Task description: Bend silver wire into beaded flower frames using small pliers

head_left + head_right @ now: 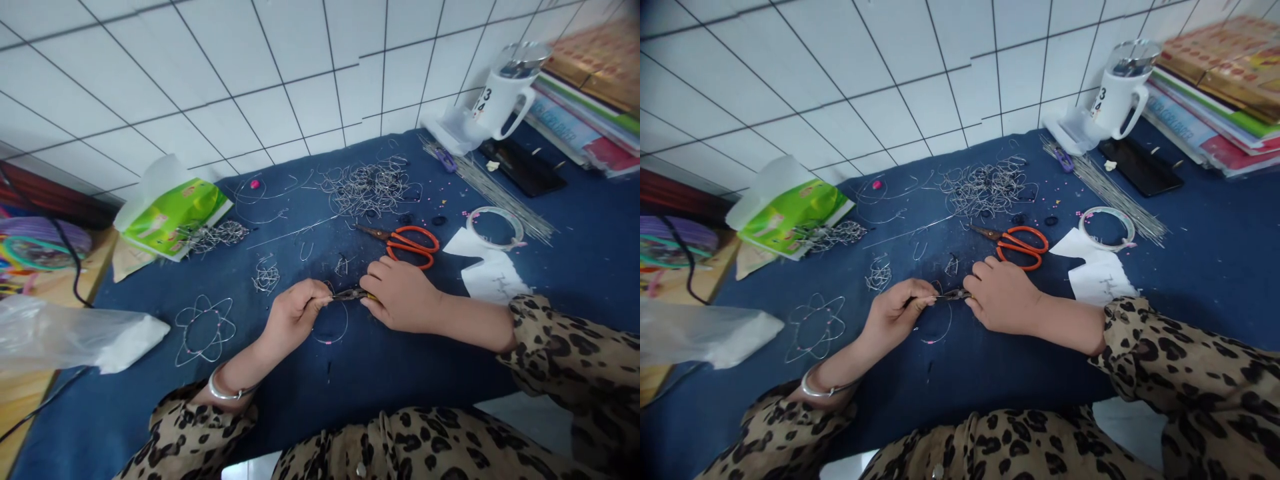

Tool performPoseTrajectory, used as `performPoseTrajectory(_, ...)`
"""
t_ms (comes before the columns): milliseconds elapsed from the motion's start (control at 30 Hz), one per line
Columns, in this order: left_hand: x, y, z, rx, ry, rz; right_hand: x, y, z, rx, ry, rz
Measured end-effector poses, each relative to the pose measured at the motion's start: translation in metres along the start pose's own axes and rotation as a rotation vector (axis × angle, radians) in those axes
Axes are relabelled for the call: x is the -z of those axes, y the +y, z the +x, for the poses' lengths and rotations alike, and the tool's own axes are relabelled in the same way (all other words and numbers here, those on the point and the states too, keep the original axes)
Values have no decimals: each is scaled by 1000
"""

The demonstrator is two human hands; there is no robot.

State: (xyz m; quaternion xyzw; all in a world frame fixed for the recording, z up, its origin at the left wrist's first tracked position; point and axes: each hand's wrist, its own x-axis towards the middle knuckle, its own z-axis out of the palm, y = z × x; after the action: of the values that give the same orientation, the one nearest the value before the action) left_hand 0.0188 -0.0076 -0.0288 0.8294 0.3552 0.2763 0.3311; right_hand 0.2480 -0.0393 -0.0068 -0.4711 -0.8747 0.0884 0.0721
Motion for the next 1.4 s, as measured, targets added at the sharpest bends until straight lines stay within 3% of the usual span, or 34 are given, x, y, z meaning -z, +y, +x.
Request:
performPoseTrajectory(433,1,-2,-3,-163,-51,72,-2,0,-1,-5,7,61)
performPoseTrajectory(867,4,-1,2,120,11,-147,-4,0,0,-28,23,14)
performPoseTrajectory(1400,4,-5,0,-1,-48,-73,-2,1,1,2,28,10)
